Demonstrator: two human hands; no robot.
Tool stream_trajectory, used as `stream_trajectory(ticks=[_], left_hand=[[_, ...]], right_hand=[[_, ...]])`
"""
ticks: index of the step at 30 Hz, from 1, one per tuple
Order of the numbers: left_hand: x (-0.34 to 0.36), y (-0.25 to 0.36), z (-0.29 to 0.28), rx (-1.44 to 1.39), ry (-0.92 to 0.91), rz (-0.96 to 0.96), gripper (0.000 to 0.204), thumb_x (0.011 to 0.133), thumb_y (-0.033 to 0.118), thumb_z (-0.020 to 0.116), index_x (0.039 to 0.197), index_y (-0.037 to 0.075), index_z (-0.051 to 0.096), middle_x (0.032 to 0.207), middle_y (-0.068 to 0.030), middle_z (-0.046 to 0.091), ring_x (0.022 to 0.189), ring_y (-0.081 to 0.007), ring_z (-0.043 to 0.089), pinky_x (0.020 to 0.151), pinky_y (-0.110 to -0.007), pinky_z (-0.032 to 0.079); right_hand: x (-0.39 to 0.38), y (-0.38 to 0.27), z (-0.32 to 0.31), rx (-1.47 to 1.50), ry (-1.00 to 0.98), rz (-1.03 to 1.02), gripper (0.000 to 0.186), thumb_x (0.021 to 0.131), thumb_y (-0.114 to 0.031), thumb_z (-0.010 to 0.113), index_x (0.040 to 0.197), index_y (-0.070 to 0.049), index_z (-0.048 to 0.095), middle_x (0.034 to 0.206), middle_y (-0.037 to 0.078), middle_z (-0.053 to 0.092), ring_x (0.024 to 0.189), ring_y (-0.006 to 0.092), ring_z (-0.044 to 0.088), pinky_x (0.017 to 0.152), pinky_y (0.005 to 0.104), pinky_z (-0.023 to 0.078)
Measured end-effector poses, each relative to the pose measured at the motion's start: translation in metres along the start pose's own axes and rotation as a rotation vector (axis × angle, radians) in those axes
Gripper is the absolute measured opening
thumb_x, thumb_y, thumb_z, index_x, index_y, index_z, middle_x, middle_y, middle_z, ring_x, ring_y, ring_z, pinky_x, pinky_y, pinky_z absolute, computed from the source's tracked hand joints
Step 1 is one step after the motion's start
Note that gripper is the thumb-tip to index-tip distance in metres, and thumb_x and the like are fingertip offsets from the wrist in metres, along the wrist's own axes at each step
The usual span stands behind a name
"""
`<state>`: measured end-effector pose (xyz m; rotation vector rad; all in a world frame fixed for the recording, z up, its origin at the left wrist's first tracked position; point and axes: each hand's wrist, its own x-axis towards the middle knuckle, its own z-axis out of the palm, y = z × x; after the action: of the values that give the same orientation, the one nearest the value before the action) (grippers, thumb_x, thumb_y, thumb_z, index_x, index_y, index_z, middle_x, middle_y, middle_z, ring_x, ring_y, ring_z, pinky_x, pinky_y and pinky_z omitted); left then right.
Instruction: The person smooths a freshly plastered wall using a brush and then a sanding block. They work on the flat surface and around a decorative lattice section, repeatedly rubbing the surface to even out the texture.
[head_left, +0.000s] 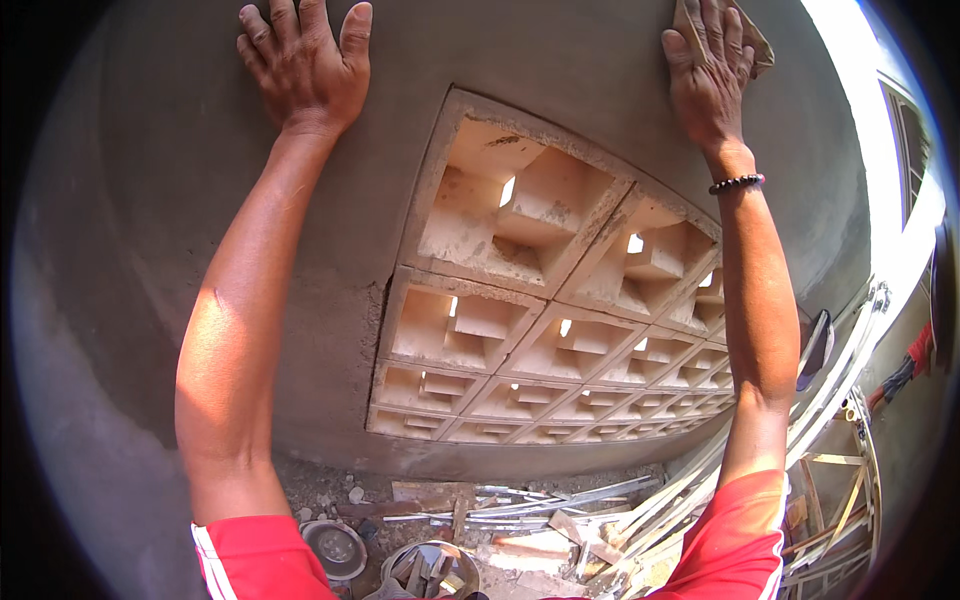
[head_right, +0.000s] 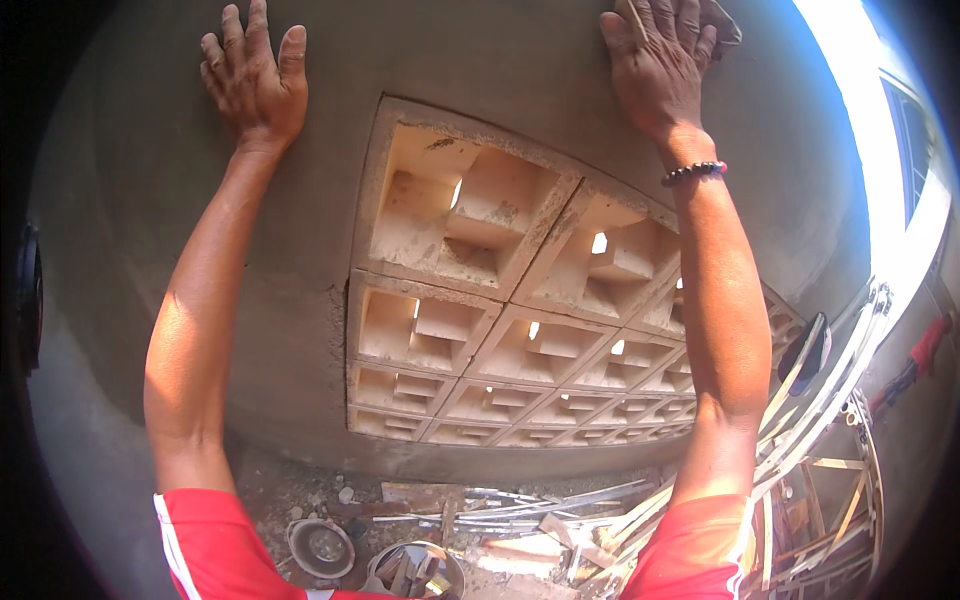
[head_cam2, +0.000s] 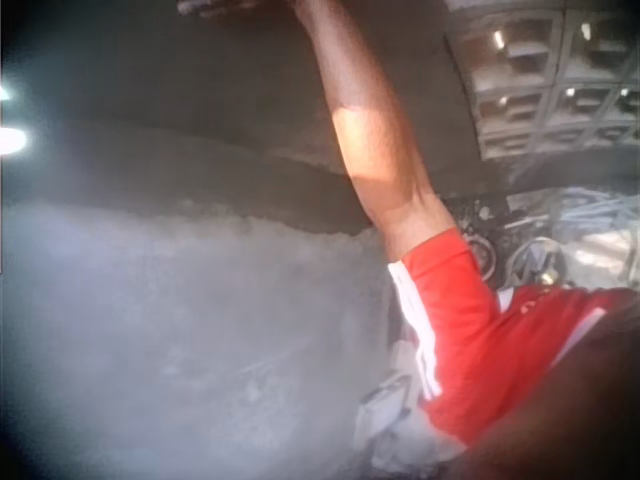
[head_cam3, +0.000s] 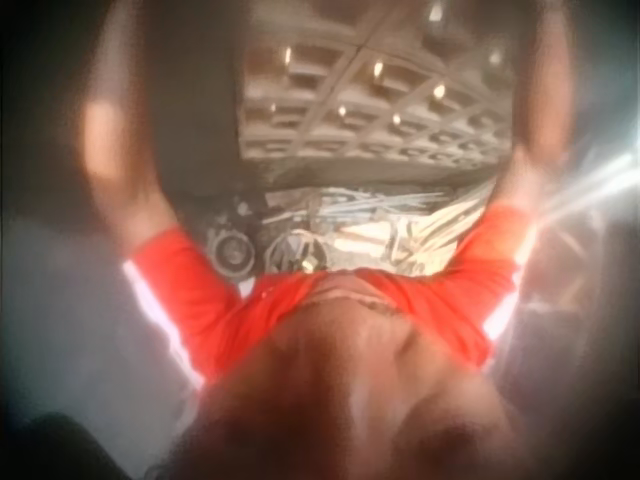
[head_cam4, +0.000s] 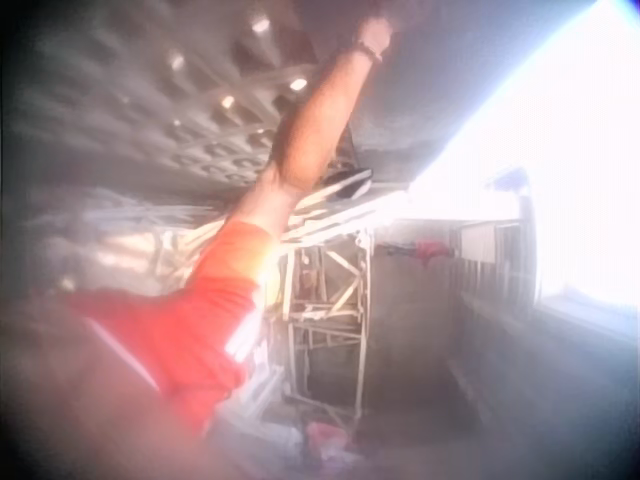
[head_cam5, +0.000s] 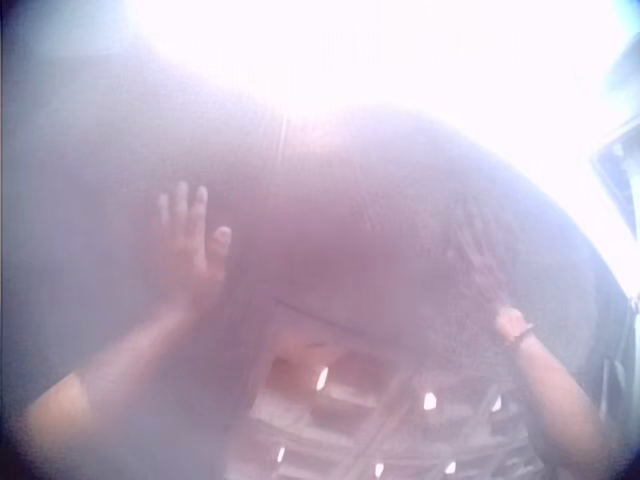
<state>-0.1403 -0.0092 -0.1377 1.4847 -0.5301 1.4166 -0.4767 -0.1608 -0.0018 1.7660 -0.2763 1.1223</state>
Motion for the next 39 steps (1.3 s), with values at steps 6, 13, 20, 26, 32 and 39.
stream_trajectory(ticks=[6,13,20,26,32,39], left_hand=[[0.006,-0.012,-0.004,0.017,-0.017,-0.015,0.064,0.098,0.048,0.039,0.149,0.008,0.036,0.156,-0.0187,0.027,0.145,-0.0425,0.018,0.116,-0.057,0.012],[-0.003,0.0,0.018,-0.187,0.062,-0.003,0.069,0.098,0.061,0.029,0.147,0.014,0.038,0.152,-0.0196,0.032,0.138,-0.0516,0.026,0.112,-0.062,0.018],[0.005,-0.015,0.009,-0.137,0.018,0.004,0.068,0.098,0.059,0.03,0.147,0.013,0.038,0.153,-0.02,0.03,0.138,-0.0516,0.025,0.112,-0.062,0.018],[-0.001,0.005,0.004,-0.218,-0.042,-0.046,0.067,0.099,0.056,0.027,0.147,0.01,0.037,0.155,-0.0204,0.027,0.14,-0.0523,0.021,0.113,-0.063,0.015],[0.003,-0.016,0.001,-0.482,0.038,-0.042,0.066,0.102,0.049,0.024,0.148,0.002,0.034,0.154,-0.0212,0.029,0.143,-0.0475,0.02,0.116,-0.057,0.013],[0.004,-0.011,0.005,-0.498,0.101,-0.005,0.06,0.103,0.041,0.027,0.147,0.002,0.035,0.153,-0.0208,0.033,0.142,-0.0437,0.027,0.115,-0.054,0.019]], right_hand=[[-0.02,-0.129,0.002,0.03,-0.348,-0.411,0.06,0.097,-0.051,0.041,0.152,-0.032,0.029,0.161,-0.003,0.02,0.149,0.0256,0.012,0.12,0.052,0.007],[0.039,-0.051,0.009,-0.009,0.02,0.065,0.058,0.102,-0.048,0.035,0.153,-0.022,0.03,0.161,0.002,0.02,0.149,0.0291,0.011,0.118,0.0533,0.005],[0.016,-0.152,0.019,0.008,-0.181,-0.173,0.059,0.1,-0.051,0.035,0.153,-0.024,0.03,0.161,0.001,0.019,0.149,0.0288,0.01,0.118,0.0534,0.002],[0.046,-0.061,0.016,-0.008,0.129,0.425,0.057,0.101,-0.047,0.035,0.153,-0.022,0.03,0.161,0.004,0.02,0.148,0.035,0.008,0.115,0.0625,0.001],[0.096,-0.23,0.047,0.095,0.064,0.188,0.06,0.096,-0.05,0.045,0.15,-0.024,0.036,0.16,0.004,0.023,0.148,0.0338,0.012,0.115,0.0613,0.004],[0.031,-0.176,0.028,0.104,0.017,0.203,0.058,0.097,-0.047,0.047,0.15,-0.025,0.037,0.161,0.003,0.021,0.149,0.0315,0.008,0.117,0.0576,-0.001]])
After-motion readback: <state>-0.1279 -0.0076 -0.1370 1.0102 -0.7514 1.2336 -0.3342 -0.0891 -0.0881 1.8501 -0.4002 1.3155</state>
